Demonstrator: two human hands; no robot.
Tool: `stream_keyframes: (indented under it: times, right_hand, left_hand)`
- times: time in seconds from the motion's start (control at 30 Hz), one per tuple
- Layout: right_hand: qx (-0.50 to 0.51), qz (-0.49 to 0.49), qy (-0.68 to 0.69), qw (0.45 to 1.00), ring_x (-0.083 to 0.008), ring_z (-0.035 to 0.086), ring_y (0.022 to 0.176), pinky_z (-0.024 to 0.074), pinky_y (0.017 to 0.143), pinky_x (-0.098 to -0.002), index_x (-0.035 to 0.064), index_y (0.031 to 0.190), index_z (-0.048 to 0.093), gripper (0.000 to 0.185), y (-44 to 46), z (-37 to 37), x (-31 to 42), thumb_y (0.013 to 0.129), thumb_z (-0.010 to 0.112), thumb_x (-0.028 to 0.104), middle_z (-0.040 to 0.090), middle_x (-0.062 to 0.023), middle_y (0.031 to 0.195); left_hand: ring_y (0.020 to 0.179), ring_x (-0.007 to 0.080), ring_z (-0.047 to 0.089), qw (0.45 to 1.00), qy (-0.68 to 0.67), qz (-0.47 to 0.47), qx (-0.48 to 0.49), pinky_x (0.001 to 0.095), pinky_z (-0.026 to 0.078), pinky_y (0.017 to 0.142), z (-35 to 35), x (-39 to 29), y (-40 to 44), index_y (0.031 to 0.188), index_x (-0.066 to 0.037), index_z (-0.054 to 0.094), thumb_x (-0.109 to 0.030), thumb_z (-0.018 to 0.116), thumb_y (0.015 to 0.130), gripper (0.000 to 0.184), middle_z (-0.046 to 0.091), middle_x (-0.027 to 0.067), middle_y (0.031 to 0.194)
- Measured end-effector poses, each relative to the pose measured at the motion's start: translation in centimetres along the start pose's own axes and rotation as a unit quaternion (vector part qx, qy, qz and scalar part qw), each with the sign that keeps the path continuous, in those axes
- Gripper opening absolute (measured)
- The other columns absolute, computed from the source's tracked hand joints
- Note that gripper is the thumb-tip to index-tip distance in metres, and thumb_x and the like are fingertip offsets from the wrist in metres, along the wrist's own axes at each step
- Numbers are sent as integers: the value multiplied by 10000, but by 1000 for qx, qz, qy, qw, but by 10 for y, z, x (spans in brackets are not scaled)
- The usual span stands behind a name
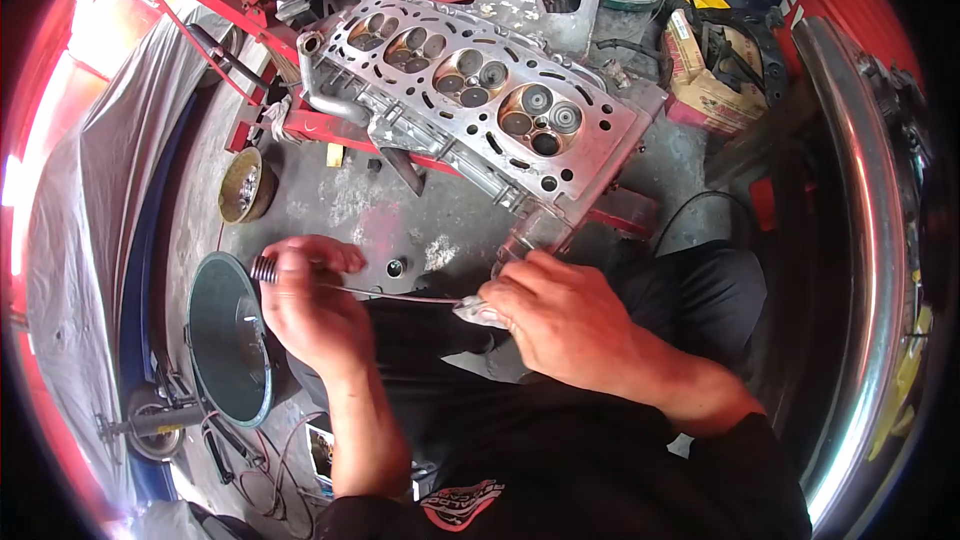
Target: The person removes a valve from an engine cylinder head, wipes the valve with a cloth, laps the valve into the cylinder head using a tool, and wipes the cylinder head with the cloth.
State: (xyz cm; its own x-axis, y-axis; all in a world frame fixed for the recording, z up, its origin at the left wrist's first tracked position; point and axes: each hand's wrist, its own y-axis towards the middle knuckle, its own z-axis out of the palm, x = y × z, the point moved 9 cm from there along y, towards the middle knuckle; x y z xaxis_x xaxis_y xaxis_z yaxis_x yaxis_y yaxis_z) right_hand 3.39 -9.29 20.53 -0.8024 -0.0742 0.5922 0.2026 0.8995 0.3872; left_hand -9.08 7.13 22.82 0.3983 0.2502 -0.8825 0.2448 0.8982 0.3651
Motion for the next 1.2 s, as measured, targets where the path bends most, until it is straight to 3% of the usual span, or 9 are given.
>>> stream_keyframes:
  times: [0.07,0.2,0.47,0.57,0.67,0.77,0.9,1.03,1.2]
  right_hand:
    - [-2,-8,2,1000,-248,591,779,500,634,-371,27,947,632,227,-4,-11,-3,726,681,40,586,-77,837]
    - [23,-9,45,999,-248,593,808,511,641,-374,48,882,592,140,-9,-5,-2,746,621,61,573,-61,831]
    - [28,23,167,985,-318,607,756,492,653,-405,11,926,616,142,-5,-2,-19,788,631,40,601,-133,807]
    - [36,37,199,979,-281,595,678,469,594,-360,-32,914,632,91,-7,0,-19,836,638,16,600,-125,757]
    - [84,36,212,973,-272,588,662,467,594,-353,-18,914,637,75,-6,6,-15,864,631,38,603,-120,751]
    - [133,73,205,967,-323,601,710,475,638,-394,2,917,646,102,-5,8,-18,859,641,85,600,-138,758]
    - [189,95,178,961,-313,604,710,481,645,-380,7,921,648,103,-7,8,-14,868,629,93,603,-139,761]
    - [65,248,41,966,-182,620,743,482,680,-296,-3,981,646,142,-8,-44,-48,920,591,113,628,-107,817]
    - [-193,261,94,941,-59,570,821,450,749,-207,18,1079,624,188,3,-111,-101,985,543,159,640,6,913]
  left_hand:
    - [765,186,572,974,181,129,52,330,474,743,4,-19,-18,1072,45,555,-98,542,947,190,580,102,806]
    - [648,190,549,988,103,-97,59,330,460,619,-6,1,-19,922,35,570,-218,564,970,258,567,110,763]
    - [617,196,559,947,114,-263,143,314,474,599,-46,43,-33,859,26,590,-318,625,933,353,561,97,689]
    - [882,268,585,797,559,201,111,373,481,803,-22,-31,-27,1001,13,636,-300,696,852,352,605,155,981]
    - [1106,288,513,670,612,288,306,537,293,1025,25,-29,-52,1057,-124,650,-282,719,782,325,594,97,1119]
    - [1030,296,552,643,591,309,375,505,362,966,23,-13,-54,1014,-91,677,-195,713,697,336,624,79,1056]
    - [720,237,594,721,462,219,468,385,484,648,4,18,-58,1021,-56,671,-117,705,698,331,590,39,751]
    - [631,260,600,794,456,93,392,383,503,528,-29,55,-46,1178,-96,633,-80,679,722,459,575,85,698]
    - [674,285,624,756,522,49,392,406,522,607,-7,81,-56,1374,-118,493,6,614,706,690,596,89,725]
